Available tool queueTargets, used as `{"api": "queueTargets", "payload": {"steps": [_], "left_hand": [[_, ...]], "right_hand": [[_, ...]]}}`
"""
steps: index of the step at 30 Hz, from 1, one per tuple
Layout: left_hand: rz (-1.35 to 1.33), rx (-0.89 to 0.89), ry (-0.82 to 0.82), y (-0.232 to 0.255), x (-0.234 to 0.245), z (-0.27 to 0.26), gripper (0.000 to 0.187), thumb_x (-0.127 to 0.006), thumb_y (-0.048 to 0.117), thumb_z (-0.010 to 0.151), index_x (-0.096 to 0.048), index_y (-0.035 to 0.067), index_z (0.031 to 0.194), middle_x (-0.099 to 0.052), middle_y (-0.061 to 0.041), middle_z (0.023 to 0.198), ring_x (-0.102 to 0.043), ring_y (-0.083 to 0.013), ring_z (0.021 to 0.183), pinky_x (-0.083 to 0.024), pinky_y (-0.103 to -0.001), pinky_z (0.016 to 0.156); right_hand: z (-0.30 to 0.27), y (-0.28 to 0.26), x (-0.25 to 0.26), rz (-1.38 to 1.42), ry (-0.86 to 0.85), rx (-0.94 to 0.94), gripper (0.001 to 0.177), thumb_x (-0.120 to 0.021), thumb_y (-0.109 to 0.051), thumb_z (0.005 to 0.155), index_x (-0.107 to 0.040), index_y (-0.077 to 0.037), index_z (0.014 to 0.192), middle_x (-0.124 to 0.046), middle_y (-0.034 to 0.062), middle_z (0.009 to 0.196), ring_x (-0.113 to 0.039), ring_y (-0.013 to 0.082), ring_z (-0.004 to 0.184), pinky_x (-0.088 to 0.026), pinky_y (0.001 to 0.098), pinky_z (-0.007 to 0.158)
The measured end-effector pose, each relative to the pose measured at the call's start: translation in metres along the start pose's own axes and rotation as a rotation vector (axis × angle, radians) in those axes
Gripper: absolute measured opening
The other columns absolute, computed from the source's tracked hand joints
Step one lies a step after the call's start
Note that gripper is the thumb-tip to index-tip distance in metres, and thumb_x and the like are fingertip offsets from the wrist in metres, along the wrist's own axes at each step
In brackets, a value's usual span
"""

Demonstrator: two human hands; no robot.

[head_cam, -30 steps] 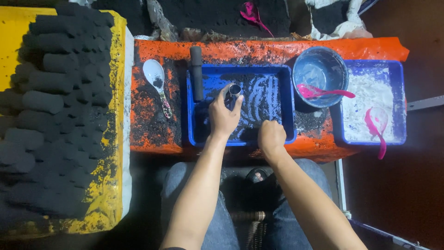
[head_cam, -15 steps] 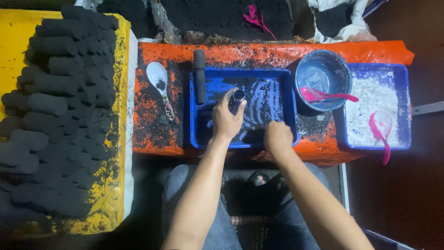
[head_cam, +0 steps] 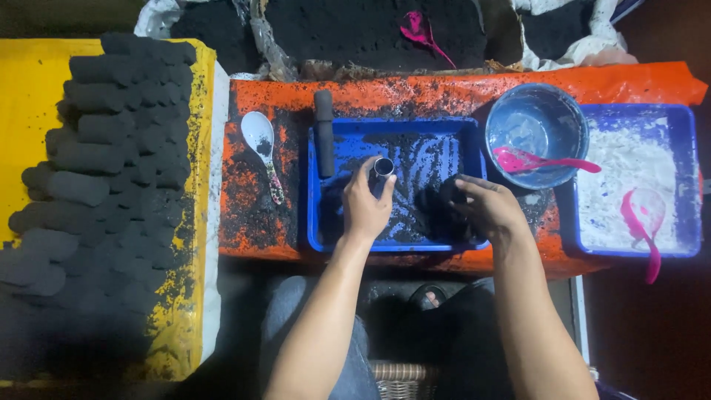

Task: The person scoops a dark granular material into a cylindrical metal mold placed in a blue tray. They press the material down with a metal rod and then eject the formed cylindrical briquette onto a yellow tray. The process is repeated multiple times.

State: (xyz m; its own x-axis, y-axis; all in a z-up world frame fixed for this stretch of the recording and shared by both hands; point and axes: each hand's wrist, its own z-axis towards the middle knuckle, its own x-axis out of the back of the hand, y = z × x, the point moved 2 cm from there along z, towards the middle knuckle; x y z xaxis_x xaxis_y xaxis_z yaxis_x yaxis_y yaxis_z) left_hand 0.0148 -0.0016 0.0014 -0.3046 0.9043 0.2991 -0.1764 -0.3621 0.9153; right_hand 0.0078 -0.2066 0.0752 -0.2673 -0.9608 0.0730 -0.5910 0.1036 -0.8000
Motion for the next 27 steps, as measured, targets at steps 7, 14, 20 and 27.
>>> {"api": "queueTargets", "payload": {"steps": [7, 14, 20, 27], "left_hand": [[0.027, -0.023, -0.021, -0.003, -0.009, -0.006, 0.041, -0.078, 0.020, 0.089, -0.066, 0.005, 0.126, -0.075, -0.020, 0.108, -0.073, -0.0408, 0.102, -0.062, -0.049, 0.084], [-0.010, -0.062, -0.065, 0.000, -0.009, -0.007, 0.041, -0.081, 0.020, 0.088, -0.068, 0.005, 0.124, -0.076, -0.018, 0.108, -0.074, -0.0390, 0.102, -0.063, -0.047, 0.081], [-0.002, -0.102, -0.063, 0.002, -0.007, -0.006, 0.039, -0.082, 0.018, 0.088, -0.070, 0.005, 0.123, -0.077, -0.017, 0.107, -0.075, -0.0377, 0.101, -0.063, -0.045, 0.083], [0.032, -0.117, -0.082, -0.004, -0.008, -0.009, 0.046, -0.084, 0.011, 0.082, -0.070, 0.005, 0.125, -0.075, -0.020, 0.109, -0.073, -0.0391, 0.104, -0.062, -0.048, 0.083]], "right_hand": [[0.016, 0.004, -0.009, 0.207, -0.016, 0.029, 0.075, -0.076, -0.022, 0.094, -0.041, 0.018, 0.146, -0.033, 0.0540, 0.144, -0.038, 0.0644, 0.137, -0.036, 0.0701, 0.109], [0.004, -0.003, -0.027, 0.201, -0.013, 0.021, 0.076, -0.077, -0.026, 0.093, -0.043, 0.017, 0.146, -0.029, 0.0520, 0.148, -0.038, 0.0634, 0.138, -0.038, 0.0694, 0.108], [0.009, -0.006, -0.034, 0.114, -0.054, 0.113, 0.065, -0.088, -0.023, 0.083, -0.063, 0.011, 0.132, -0.049, 0.0437, 0.137, -0.055, 0.0534, 0.128, -0.054, 0.0595, 0.097], [-0.005, -0.029, -0.059, -0.100, -0.151, 0.301, 0.070, -0.098, -0.013, 0.067, -0.067, 0.012, 0.125, -0.065, 0.0400, 0.113, -0.070, 0.0430, 0.104, -0.063, 0.0487, 0.082]]}}
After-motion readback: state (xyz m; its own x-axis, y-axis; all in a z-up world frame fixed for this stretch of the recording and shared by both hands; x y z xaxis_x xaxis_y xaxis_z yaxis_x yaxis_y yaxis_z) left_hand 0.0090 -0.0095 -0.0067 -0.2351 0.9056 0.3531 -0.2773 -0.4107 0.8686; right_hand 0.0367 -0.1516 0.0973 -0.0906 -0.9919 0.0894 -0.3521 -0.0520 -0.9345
